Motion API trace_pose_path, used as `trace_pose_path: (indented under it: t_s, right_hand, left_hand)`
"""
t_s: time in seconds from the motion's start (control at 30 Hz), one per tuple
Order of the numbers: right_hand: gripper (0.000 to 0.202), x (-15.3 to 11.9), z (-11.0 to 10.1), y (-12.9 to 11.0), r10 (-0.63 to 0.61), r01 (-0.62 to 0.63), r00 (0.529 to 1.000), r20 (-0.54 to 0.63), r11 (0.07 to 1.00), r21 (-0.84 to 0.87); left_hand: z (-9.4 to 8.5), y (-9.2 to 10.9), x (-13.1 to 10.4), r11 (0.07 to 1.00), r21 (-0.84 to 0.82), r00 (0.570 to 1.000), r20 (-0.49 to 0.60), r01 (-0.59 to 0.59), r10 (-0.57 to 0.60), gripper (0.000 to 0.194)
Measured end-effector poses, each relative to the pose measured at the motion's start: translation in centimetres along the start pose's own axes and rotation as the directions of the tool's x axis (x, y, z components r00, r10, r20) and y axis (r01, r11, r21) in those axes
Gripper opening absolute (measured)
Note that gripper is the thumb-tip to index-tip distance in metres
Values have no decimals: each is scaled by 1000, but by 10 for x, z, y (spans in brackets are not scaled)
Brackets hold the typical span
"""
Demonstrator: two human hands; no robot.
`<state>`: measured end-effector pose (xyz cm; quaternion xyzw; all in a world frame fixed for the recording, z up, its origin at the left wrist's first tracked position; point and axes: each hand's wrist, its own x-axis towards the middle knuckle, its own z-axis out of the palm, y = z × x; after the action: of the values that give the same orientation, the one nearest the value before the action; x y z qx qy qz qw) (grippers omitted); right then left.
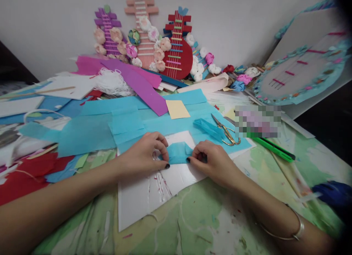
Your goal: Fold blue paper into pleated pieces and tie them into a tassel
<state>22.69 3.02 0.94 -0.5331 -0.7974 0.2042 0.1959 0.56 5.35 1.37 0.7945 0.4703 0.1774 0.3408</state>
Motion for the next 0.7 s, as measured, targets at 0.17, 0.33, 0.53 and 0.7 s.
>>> trace_pose_path:
  t_s: [0.17,0.33,0.53,0.7]
  right_hand:
    - [12,-2,0,-1,-15,15,1000,6,1000,6]
    - [13,-3,1,-5,-22,22,1000,12,1000,-12]
    - [13,-4,1,-6,-17,17,1000,10,1000,-24]
    - [13,-4,1,-8,-7,8,1000,15,999,-48]
  left_hand:
    - [0,-1,1,1000,9,1000,7,-25,24,9]
    - [1,0,0,994,84,997,-16,-77,78,9]
    - [4,-1,-1,982,141,989,-49,-130,138,11]
    - [7,0,-2,982,155,991,-64,-110,121,10]
